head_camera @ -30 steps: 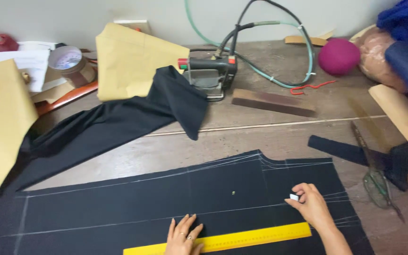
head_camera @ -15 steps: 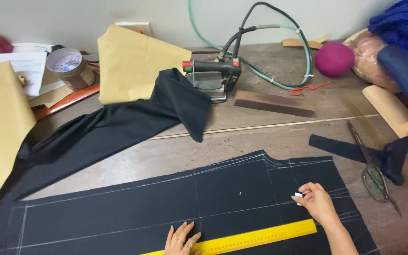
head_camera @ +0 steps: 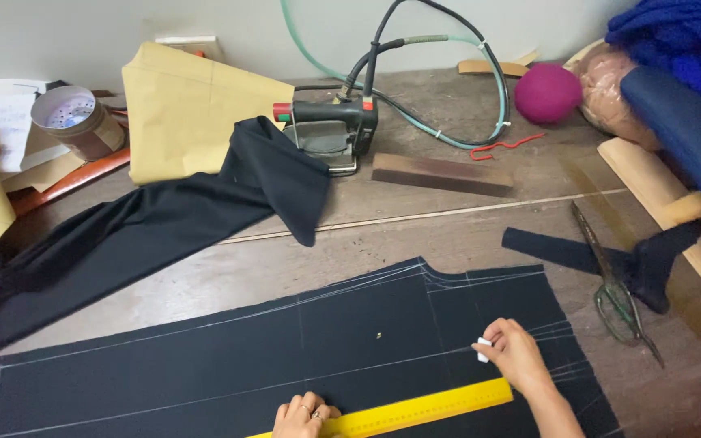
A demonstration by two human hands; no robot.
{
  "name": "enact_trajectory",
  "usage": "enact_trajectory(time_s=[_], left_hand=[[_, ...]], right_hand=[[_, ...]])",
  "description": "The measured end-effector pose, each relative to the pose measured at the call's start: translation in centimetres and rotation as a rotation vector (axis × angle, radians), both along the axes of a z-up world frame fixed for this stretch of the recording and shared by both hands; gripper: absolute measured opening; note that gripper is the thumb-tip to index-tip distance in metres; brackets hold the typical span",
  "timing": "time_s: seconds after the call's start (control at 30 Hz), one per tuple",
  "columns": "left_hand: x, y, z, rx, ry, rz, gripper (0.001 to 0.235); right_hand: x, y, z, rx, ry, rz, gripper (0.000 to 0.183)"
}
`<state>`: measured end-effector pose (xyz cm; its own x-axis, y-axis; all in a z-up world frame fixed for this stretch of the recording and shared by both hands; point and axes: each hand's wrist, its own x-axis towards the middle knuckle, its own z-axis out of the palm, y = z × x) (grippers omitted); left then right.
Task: Marking fabric with chalk and a ruler before cutting it with scissors
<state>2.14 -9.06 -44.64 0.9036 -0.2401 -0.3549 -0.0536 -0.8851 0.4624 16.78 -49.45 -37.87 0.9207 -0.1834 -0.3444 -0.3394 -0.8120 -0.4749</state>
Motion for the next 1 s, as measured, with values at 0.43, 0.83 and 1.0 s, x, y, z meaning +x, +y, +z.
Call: enact_trajectory(time_s=[0.43,0.83,1.0], left_hand=[[0.3,-8.8,1.7,0.351,-0.457,0.593,0.016],[-0.7,-4.6,-0.5,0.114,0.241,0.226,0.024],[2.8,-9.8,7.6,-0.172,0.062,0.256,0.022]], right_hand=[[1.6,-2.2,3.3,0.258,0.087,0.289,0.022],[4.4,-6.6,9.1,0.978,0.406,0.121,0.010],[3.4,-6.5,10.4,0.979,0.204,0.210,0.007]])
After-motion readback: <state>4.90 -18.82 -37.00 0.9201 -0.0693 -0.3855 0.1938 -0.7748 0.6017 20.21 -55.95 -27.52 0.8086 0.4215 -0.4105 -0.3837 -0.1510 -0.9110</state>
